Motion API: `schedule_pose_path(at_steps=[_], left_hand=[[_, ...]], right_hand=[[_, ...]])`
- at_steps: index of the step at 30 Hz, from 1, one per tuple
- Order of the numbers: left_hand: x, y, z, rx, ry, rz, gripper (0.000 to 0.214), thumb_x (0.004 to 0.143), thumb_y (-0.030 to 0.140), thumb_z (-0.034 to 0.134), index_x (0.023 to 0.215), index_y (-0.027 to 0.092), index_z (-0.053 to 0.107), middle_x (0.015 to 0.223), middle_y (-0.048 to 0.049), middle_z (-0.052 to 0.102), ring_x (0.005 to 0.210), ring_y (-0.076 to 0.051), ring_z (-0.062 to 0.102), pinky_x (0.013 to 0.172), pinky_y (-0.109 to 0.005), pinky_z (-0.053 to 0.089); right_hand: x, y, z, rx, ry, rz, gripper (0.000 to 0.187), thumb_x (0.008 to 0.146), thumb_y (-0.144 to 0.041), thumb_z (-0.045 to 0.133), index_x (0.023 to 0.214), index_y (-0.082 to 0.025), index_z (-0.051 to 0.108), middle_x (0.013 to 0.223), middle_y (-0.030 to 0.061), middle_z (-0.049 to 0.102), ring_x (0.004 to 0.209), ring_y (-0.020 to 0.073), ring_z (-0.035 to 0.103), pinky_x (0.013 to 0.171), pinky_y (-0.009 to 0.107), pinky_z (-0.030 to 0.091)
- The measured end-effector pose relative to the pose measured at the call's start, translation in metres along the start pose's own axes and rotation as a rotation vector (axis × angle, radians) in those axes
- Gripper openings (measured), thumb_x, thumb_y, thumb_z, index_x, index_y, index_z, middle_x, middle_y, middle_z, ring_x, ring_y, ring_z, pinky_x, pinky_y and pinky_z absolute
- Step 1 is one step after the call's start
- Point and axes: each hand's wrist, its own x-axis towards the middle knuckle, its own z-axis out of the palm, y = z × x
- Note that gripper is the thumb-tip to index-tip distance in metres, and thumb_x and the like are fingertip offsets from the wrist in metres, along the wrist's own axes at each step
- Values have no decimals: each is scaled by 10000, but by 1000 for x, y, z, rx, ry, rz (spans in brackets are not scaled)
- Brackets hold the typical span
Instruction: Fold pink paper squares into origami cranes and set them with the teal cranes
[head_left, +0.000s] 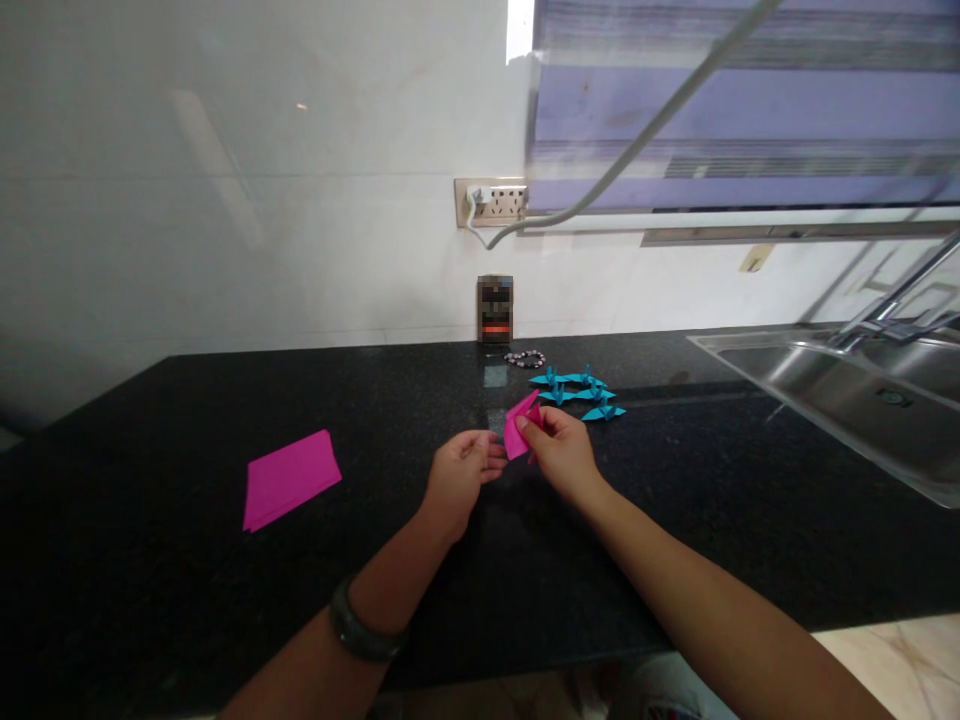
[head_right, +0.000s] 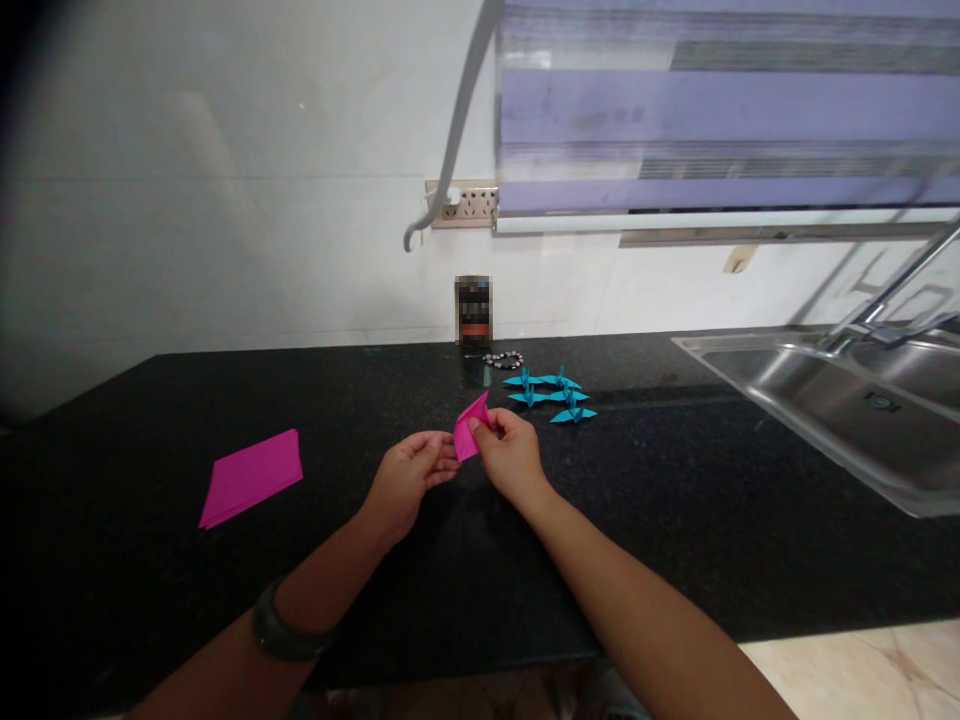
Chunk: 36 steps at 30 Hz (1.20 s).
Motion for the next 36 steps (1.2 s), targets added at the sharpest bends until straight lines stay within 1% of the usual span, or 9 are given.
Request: schedule_pose_path(at_steps=[4, 7, 11, 15, 18, 21, 25, 33, 36], left_hand=[[1, -2, -5, -186, -145, -24, 289, 749, 378, 544, 853, 112, 593, 747, -69, 636, 670, -129, 595, 660, -268, 461], [0, -1, -5, -254, -186, -68, 299, 734, 387, 567, 841, 111, 602, 747, -66, 640, 669, -127, 598, 670, -266, 461], [-1, -1, -5, -253, -193, -106, 318, 722, 385, 584, 898, 121, 602, 792, -69, 641, 668, -125, 600, 626, -245, 460], [-2, -1, -4, -241, -190, -119, 323, 709, 378, 601, 902, 119, 607, 777, -63, 635, 635, -110, 589, 596, -233, 454], [-2, 0, -4, -212, -169, -99, 323, 686, 368, 625, 869, 102, 620, 749, -64, 632, 624, -108, 582, 598, -236, 450], [-3, 0, -2, -178, -130, -73, 304, 655, 363, 651, 793, 94, 629, 676, -43, 615, 597, -103, 566, 597, -241, 447], [-4, 0, 0, -153, -107, -80, 289, 627, 361, 671, 721, 92, 617, 621, -29, 597, 568, -103, 555, 583, -244, 445], [-4, 1, 0, -128, -46, -64, 240, 639, 337, 663, 668, 108, 596, 575, -7, 581, 525, -86, 537, 546, -226, 426], [-4, 1, 0, -141, -82, -48, 240, 648, 335, 656, 695, 106, 605, 614, -20, 598, 559, -98, 557, 574, -241, 438]], right_hand=[[-5, -3, 2, 115, -177, 82, 207, 710, -361, 555, 735, -156, 572, 594, -12, 516, 449, 83, 427, 391, 204, 374], [-6, -2, 3, 153, -209, 97, 181, 703, -341, 565, 750, -166, 568, 606, -17, 513, 464, 80, 432, 396, 197, 378], [-6, -2, 3, 150, -187, 80, 168, 692, -324, 581, 734, -166, 543, 581, -29, 488, 449, 68, 406, 385, 184, 358], [-6, -4, 3, 131, -173, 47, 156, 688, -305, 584, 691, -157, 538, 561, -35, 476, 444, 58, 389, 389, 178, 328], [-7, -4, 5, 137, -161, 32, 147, 692, -297, 576, 679, -158, 531, 557, -38, 475, 449, 59, 390, 401, 181, 321], [-8, -4, 7, 137, -137, 26, 129, 678, -278, 581, 694, -166, 520, 564, -41, 485, 463, 65, 406, 422, 185, 331], [-10, -3, 9, 138, -133, 27, 112, 664, -258, 578, 682, -162, 525, 581, -32, 506, 485, 74, 431, 458, 197, 361], [-11, -1, 8, 184, -174, 69, 110, 704, -241, 515, 656, -154, 562, 551, -36, 490, 459, 69, 399, 443, 193, 322], [-11, -1, 8, 181, -167, 59, 120, 701, -244, 527, 653, -148, 580, 552, -32, 490, 467, 69, 397, 445, 192, 314]])
